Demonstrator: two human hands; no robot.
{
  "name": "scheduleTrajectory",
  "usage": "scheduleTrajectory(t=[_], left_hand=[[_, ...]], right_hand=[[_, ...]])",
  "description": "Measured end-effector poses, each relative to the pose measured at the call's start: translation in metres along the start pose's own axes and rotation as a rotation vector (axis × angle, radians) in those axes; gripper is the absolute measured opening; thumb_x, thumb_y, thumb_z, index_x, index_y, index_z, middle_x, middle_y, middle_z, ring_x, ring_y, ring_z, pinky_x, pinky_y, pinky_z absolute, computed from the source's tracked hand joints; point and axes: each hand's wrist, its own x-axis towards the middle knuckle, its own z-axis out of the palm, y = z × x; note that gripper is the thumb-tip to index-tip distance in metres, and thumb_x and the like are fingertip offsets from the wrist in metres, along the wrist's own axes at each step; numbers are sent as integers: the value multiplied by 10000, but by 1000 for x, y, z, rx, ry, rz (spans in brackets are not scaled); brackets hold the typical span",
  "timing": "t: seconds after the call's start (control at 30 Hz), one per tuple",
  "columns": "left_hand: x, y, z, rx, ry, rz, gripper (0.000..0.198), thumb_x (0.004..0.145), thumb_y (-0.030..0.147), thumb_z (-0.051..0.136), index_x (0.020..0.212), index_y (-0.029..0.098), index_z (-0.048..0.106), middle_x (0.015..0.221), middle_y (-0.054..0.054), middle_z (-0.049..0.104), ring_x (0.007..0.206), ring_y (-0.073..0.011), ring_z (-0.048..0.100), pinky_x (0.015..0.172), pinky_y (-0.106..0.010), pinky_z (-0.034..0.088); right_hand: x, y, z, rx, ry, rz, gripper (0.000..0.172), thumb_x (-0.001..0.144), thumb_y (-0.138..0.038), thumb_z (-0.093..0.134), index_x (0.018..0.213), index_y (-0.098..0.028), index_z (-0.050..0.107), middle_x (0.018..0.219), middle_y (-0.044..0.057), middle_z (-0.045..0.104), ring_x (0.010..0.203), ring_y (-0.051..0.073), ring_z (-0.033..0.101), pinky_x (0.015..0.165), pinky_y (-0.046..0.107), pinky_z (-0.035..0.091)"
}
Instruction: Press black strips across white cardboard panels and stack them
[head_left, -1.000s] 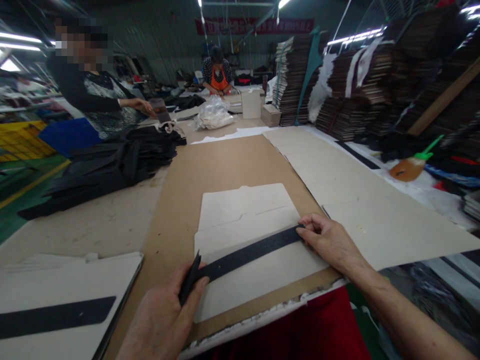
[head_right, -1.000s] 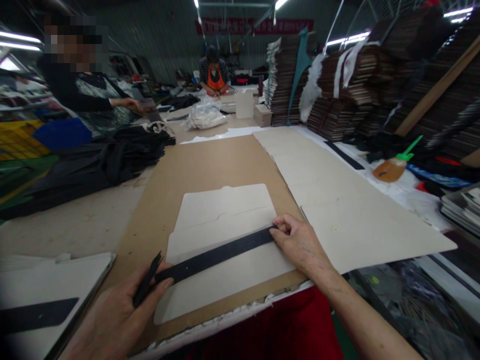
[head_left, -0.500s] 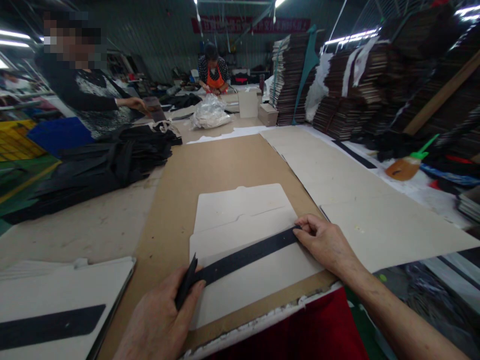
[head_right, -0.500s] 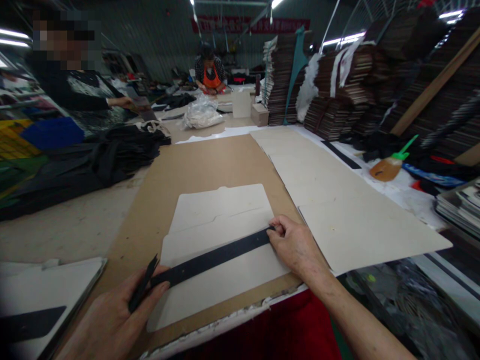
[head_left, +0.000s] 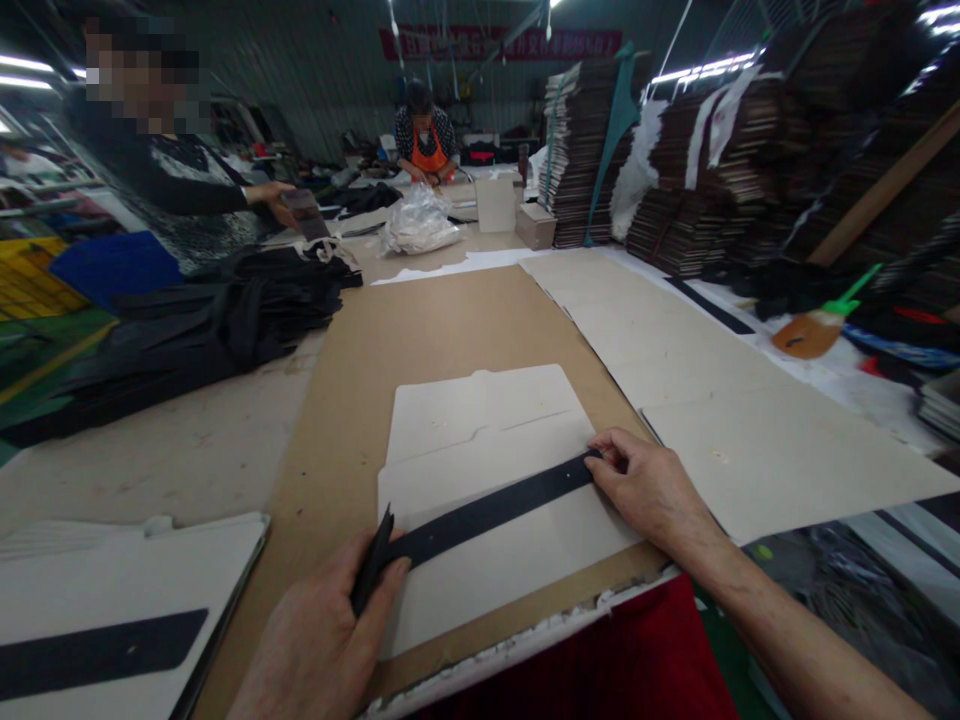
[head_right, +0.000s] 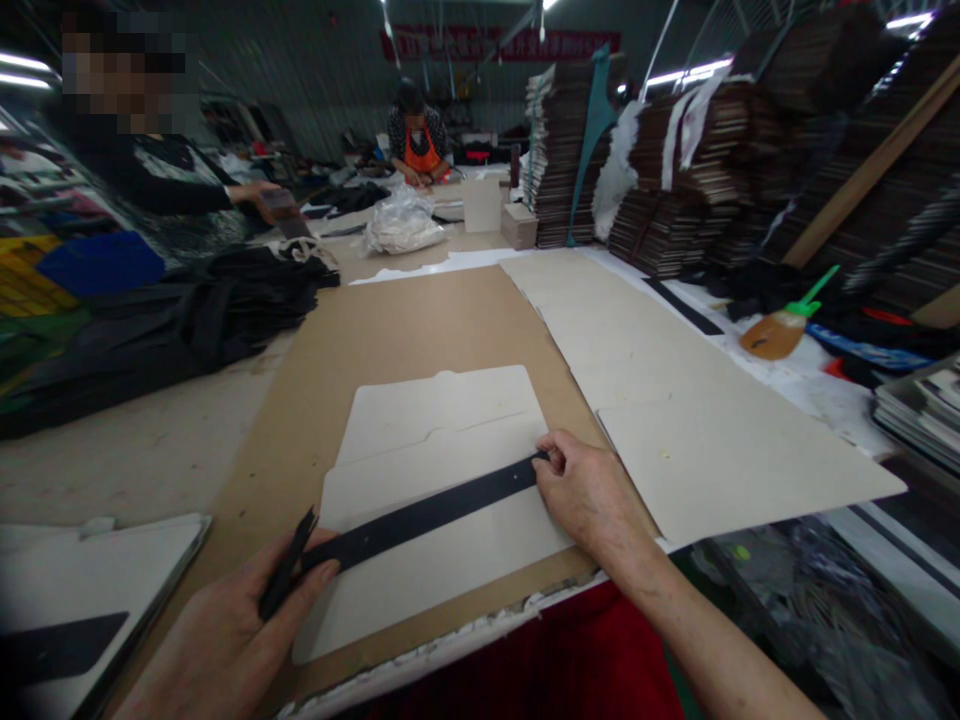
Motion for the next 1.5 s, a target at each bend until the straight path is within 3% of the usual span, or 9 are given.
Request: scheduleTrajectory(t=[0.77,0.97,1.1,1.3,1.5], left_hand=[[2,5,-1,-20,8,21,406,889,467,464,1134,223,678,1082,-57,760,1029,-266,705,892,-333,553],[4,9,0,-22,34,9,388,864,447,476,1092,220,692,1038,-64,769,974,-276,720,858,-354,567],[1,10,-1,-74,35,19,394,872,458,469,1097,221,689,1052,-56,765,1000,-269,712,872,-354,566],[-29,16,-11,-167,62,195,257,906,397,504,1054,277,677,999,-23,752,937,-215,713,813,-271,563],[-47,24,-14,-186,-58,343,297,898,225,459,1142,252,627,914,-46,703,819,-191,684,717,-275,538]], right_hand=[[0,-6,0,-129,-18,-41,187,828,-287,535,940,-223,670,725,-2,661,664,172,599,659,304,415],[-3,-5,0,-280,44,-218,150,857,-238,531,936,-193,650,957,80,633,876,213,624,785,323,455],[-5,-4,1,-327,-21,-274,181,901,-198,450,881,-211,630,921,69,617,864,210,621,789,328,447],[-6,7,4,-280,5,-328,157,888,-247,451,846,-223,601,868,46,643,794,204,628,759,335,448],[-4,22,7,-305,52,-330,194,853,-377,463,866,-258,615,898,56,684,762,242,653,723,380,468]])
